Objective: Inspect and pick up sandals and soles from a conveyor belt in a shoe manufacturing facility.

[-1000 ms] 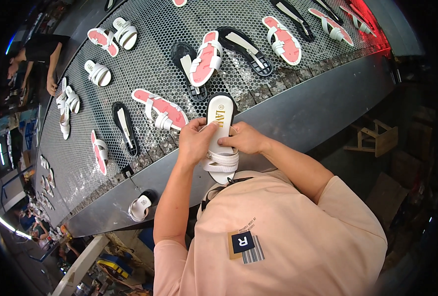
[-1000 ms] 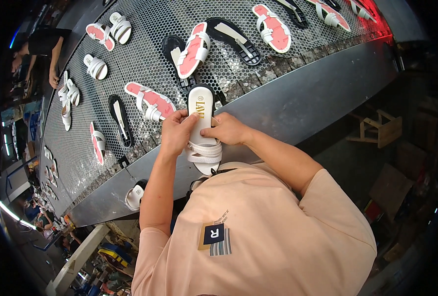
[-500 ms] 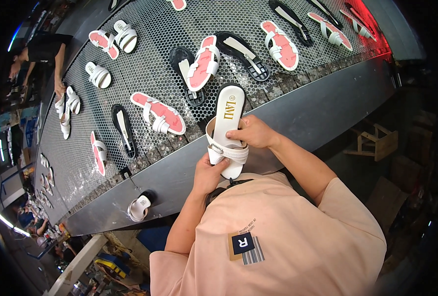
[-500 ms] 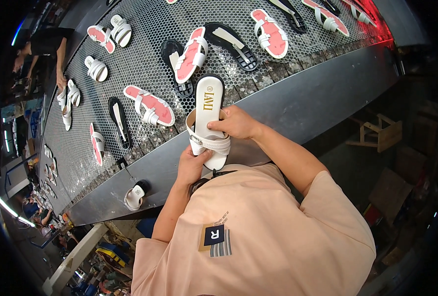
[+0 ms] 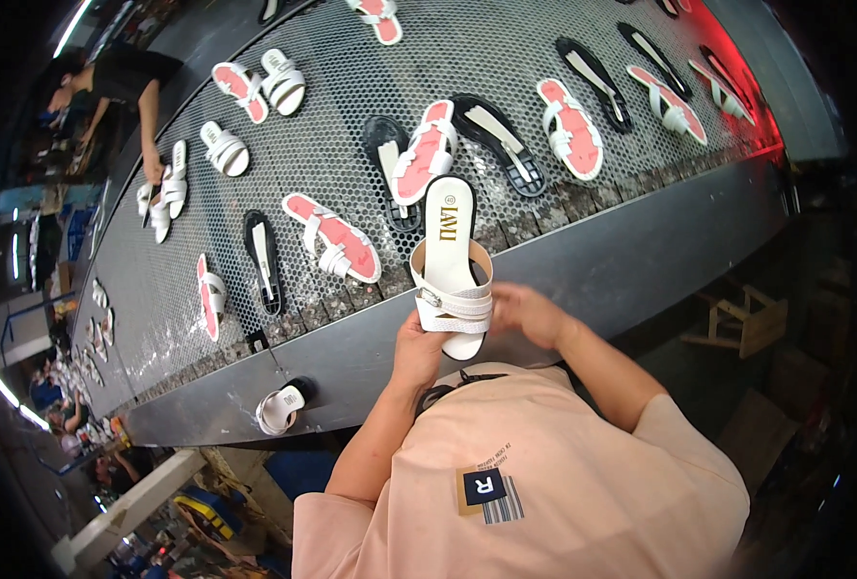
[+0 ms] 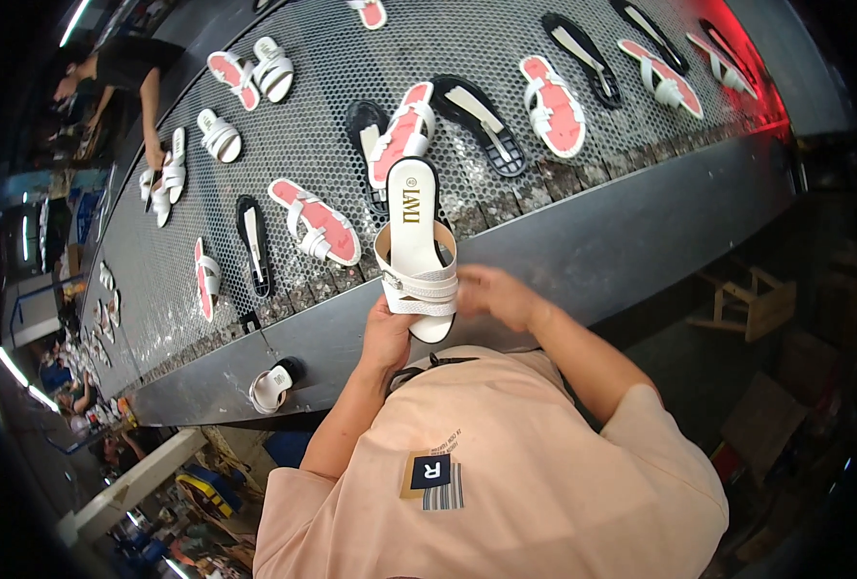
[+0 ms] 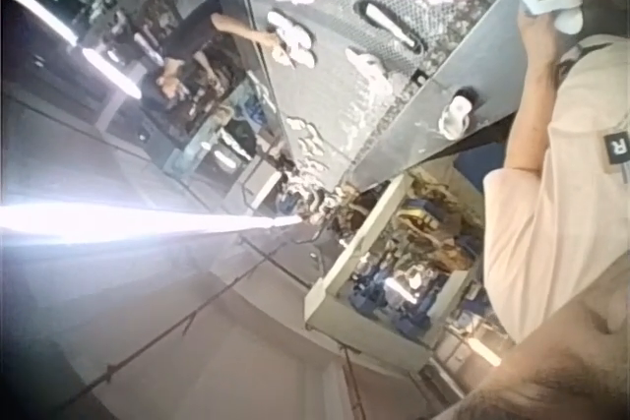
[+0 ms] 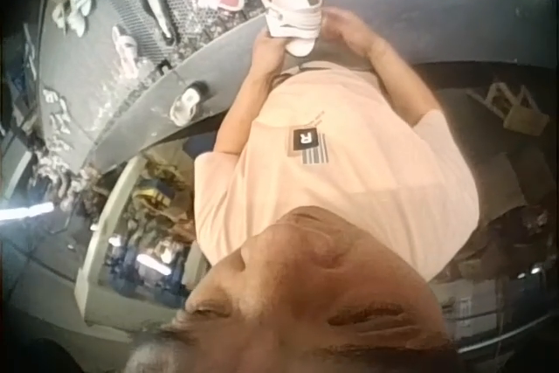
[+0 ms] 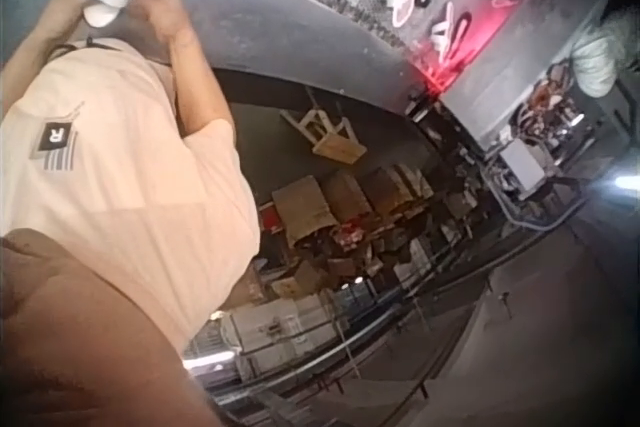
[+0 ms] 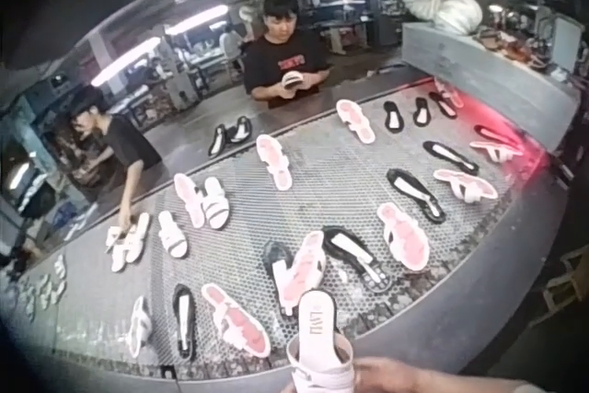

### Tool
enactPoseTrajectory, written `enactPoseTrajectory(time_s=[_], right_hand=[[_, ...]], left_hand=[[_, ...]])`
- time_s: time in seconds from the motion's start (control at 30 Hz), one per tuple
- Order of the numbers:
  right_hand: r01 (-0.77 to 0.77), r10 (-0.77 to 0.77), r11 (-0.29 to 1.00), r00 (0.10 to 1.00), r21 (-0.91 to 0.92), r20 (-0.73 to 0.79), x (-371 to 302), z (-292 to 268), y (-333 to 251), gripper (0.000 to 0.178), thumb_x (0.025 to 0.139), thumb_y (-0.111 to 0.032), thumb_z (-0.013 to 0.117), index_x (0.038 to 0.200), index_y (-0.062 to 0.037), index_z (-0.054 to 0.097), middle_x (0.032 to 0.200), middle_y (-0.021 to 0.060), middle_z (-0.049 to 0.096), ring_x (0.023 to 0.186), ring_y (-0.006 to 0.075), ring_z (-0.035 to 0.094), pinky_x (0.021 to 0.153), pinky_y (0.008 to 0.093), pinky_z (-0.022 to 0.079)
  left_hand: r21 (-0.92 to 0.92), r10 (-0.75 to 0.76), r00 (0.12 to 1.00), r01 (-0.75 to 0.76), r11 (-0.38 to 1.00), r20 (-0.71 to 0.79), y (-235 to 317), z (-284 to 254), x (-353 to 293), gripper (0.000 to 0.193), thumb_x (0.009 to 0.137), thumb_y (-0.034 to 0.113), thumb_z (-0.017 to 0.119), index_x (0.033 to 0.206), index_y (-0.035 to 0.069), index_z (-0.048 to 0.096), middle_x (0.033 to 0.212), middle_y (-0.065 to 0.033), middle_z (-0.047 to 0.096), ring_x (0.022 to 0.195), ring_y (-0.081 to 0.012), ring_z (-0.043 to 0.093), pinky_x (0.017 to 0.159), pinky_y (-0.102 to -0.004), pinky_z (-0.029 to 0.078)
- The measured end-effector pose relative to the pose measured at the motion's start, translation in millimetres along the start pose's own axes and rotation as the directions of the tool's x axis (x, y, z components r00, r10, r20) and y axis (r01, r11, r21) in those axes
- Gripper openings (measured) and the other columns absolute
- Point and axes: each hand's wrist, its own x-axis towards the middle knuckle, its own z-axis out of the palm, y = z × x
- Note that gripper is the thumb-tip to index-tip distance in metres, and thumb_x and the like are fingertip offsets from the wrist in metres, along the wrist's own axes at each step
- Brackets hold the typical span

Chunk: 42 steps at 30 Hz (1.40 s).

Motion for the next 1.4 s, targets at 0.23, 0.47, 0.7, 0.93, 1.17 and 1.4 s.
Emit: enactPoseTrajectory(time_s=[0.23, 0.47, 0.7, 0.93, 1.17, 1.4], right_hand=[[0.133, -0.118, 0.978, 0.988, 0.162, -0.095, 14.8, 37.4, 2.4, 0.037, 0.087, -0.003, 0.055, 0.123, 0.0033, 0.049, 0.116, 0.0092, 0.059, 0.104, 0.0167, 0.058, 0.093, 0.0320, 0.046], [0.365, -0.401, 0.905, 0.903, -0.219, -0.151, 114.4, 46.3, -109.2, 0.035, 0.086, -0.004, 0.055, 0.120, 0.0038, 0.050, 0.110, 0.0105, 0.062, 0.098, 0.0165, 0.060, 0.088, 0.0300, 0.046], [0.295, -0.418, 0.880, 0.852, -0.372, -0.314, 212.7, 74.7, -163.2, 0.060, 0.089, -0.019, 0.058, 0.136, 0.0050, 0.031, 0.092, 0.0101, 0.065, 0.076, 0.0151, 0.062, 0.067, 0.0260, 0.048], [0.091, -0.300, 0.718, 0.935, -0.691, -0.188, 148.7, 99.7, -61.3, 0.049, 0.086, -0.018, 0.063, 0.124, 0.0080, 0.049, 0.092, 0.0071, 0.065, 0.082, 0.0116, 0.060, 0.074, 0.0255, 0.049], [0.219, -0.626, -0.014, 0.759, -0.976, 0.179, 96.9, 146.9, -55.1, 0.071, 0.071, -0.023, 0.078, 0.131, -0.0027, 0.045, 0.115, 0.0167, 0.057, 0.105, 0.0291, 0.057, 0.090, 0.0391, 0.045], [0.459, -0.290, -0.388, 0.762, -0.799, 0.579, 131.1, 266.5, -37.9, 0.096, 0.065, -0.045, 0.078, 0.143, -0.0147, 0.030, 0.146, 0.0208, 0.026, 0.134, 0.0394, 0.027, 0.110, 0.0522, 0.021]], left_hand=[[-0.026, 0.008, 1.000, -0.007, 1.000, 0.004, 4.9, 1.5, -1.4, 0.040, 0.089, 0.012, 0.061, 0.125, 0.002, 0.048, 0.117, -0.0068, 0.059, 0.102, -0.0144, 0.057, 0.086, -0.0287, 0.045], [0.040, 0.197, 0.768, -0.219, 0.975, -0.609, 28.7, -150.5, -11.6, 0.057, 0.087, 0.028, 0.065, 0.135, 0.011, 0.040, 0.117, -0.0024, 0.054, 0.098, -0.0157, 0.053, 0.079, -0.0356, 0.041], [-0.055, 0.100, 0.426, -0.337, 0.940, -0.899, 117.2, -308.5, 14.7, 0.071, 0.084, 0.042, 0.065, 0.138, 0.011, 0.031, 0.124, -0.0092, 0.048, 0.099, -0.0236, 0.053, 0.068, -0.0367, 0.042], [-0.115, 0.086, 0.408, -0.443, 0.889, -0.909, 136.9, -433.2, 65.2, 0.033, 0.088, 0.024, 0.059, 0.105, -0.004, 0.053, 0.089, -0.0160, 0.061, 0.057, -0.0178, 0.056, 0.043, -0.0247, 0.039], [0.035, 0.388, 0.553, -0.542, 0.840, -0.737, 162.4, -424.8, -5.2, 0.036, 0.087, 0.009, 0.058, 0.119, -0.001, 0.048, 0.088, -0.0059, 0.061, 0.066, -0.0129, 0.057, 0.054, -0.0246, 0.043], [-0.006, 0.235, 0.942, -0.244, 0.970, -0.239, 176.2, -353.5, -66.9, 0.046, 0.077, 0.004, 0.062, 0.121, -0.005, 0.049, 0.103, -0.0125, 0.062, 0.083, -0.0162, 0.063, 0.065, -0.0262, 0.053]])
